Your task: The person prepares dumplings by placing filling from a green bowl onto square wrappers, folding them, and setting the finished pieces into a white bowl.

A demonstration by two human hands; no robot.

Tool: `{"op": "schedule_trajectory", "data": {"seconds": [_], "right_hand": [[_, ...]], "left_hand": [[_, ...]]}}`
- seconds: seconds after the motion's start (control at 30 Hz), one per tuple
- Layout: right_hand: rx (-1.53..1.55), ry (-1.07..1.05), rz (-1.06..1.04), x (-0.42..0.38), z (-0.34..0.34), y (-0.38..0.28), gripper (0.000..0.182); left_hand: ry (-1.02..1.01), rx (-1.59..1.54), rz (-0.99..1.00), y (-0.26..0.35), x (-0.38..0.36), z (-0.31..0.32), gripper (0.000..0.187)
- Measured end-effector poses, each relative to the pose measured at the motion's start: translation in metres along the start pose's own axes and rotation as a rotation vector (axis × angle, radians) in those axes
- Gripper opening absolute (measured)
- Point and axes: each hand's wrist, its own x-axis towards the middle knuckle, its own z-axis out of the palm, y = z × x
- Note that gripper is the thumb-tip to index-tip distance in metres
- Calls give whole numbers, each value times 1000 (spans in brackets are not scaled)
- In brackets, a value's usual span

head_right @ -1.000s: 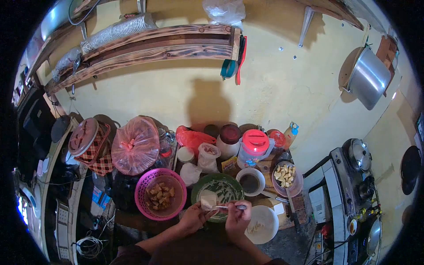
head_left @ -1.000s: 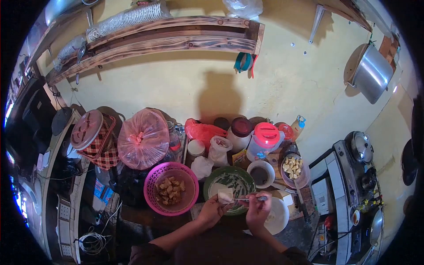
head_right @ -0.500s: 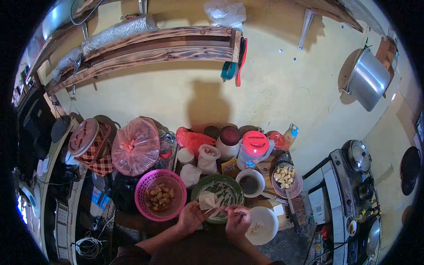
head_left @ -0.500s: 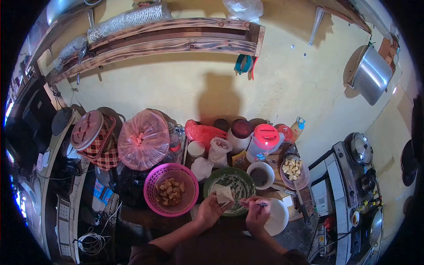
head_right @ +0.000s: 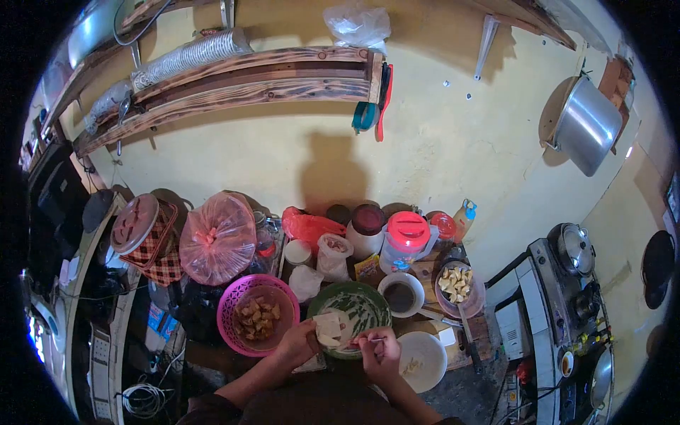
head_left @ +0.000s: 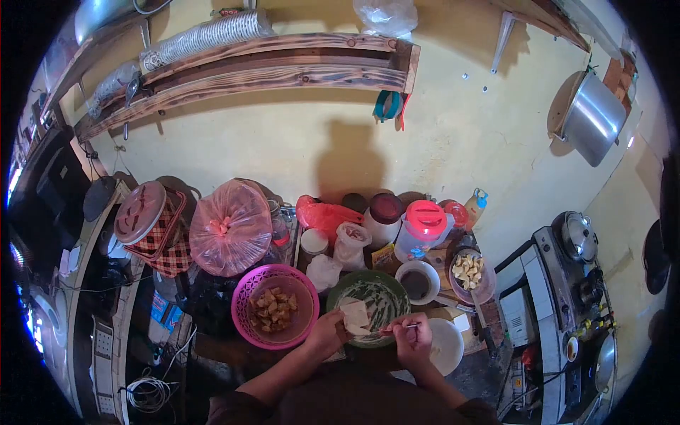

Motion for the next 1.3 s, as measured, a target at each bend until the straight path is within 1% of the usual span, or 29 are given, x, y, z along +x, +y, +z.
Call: {"op": "schedule_trajectory", "data": {"seconds": [0.03, 0.07, 0.13, 0.17, 0.2, 0.27, 0.3, 0.33, 0.37, 0.4, 0.47, 0.53, 0.57, 0.63, 0.67, 0.73, 0.8, 0.87, 0.9, 0.97, 1.0, 1.07, 1.1, 1.17, 1.2, 1.27, 1.3], "right_hand": [[53, 5, 65, 3, -3, -1, 15], [54, 4, 62, 5, -6, -3, 15], [214, 75, 187, 11, -10, -10, 13], [240, 99, 202, 14, -14, -10, 12], [240, 98, 202, 17, -16, -14, 12], [241, 209, 214, 21, -18, -23, 11], [246, 269, 245, 22, -19, -22, 11], [245, 270, 245, 23, -19, -20, 11], [275, 323, 244, 24, -20, -18, 11], [306, 374, 243, 24, -19, -16, 12], [262, 375, 216, 21, -11, -15, 12], [217, 376, 190, 16, -3, -12, 11], [178, 339, 151, 13, 1, -11, 11], [120, 253, 74, 8, 9, -13, 10], [121, 254, 75, 7, 12, -11, 10], [35, 219, 27, 0, 14, -5, 10], [60, 218, 25, -5, 15, 0, 12], [-64, 154, -60, -10, 14, 7, 13], [-65, 154, -59, -12, 14, 10, 13], [-111, 92, -163, -15, 15, 16, 13], [-111, 92, -163, -15, 15, 15, 13], [-313, 24, -238, -13, 12, 13, 14], [-313, 24, -237, -12, 11, 10, 14], [-467, -50, -151, -8, 9, 1, 14], [-467, -50, -151, -5, 8, -5, 14], [-521, -143, -100, 5, 8, -19, 12], [-521, -143, -100, 10, 8, -26, 12]], "left_hand": [[-5, -10, -7, -3, 3, -8, 40], [-9, -21, -14, -6, 5, -15, 38], [6, -23, -24, -6, 3, -16, 38], [24, -26, -37, -6, 1, -16, 38], [23, -26, -36, -6, 0, -16, 38], [25, -143, -39, -6, -5, -14, 38], [24, -144, -40, -4, -7, -10, 38], [65, -178, -67, 0, -8, -5, 39], [106, -211, -95, 1, -10, -2, 39], [106, -211, -95, 2, -11, 0, 39], [121, -311, -114, 2, -12, 3, 39], [150, -260, -132, -9, -5, -2, 39], [180, -208, -151, -14, -2, -7, 39], [156, -209, -143, -19, 1, -13, 38], [131, -211, -136, -21, 1, -15, 38], [154, -164, -123, -19, -1, -7, 38], [175, -118, -111, -19, -2, -5, 38], [80, -164, -58, -21, -2, -6, 40], [79, -165, -58, -21, -2, -6, 40], [49, -157, -17, -22, -3, -4, 42], [49, -158, -17, -21, -3, -4, 42], [44, -92, 5, -21, -3, -5, 39], [44, -93, 5, -20, -3, -5, 39], [74, -121, 2, -19, -2, -8, 43], [74, -121, 2, -19, -2, -10, 43], [147, -63, -46, -22, -1, -14, 42], [147, -63, -47, -23, -2, -14, 42]]}}
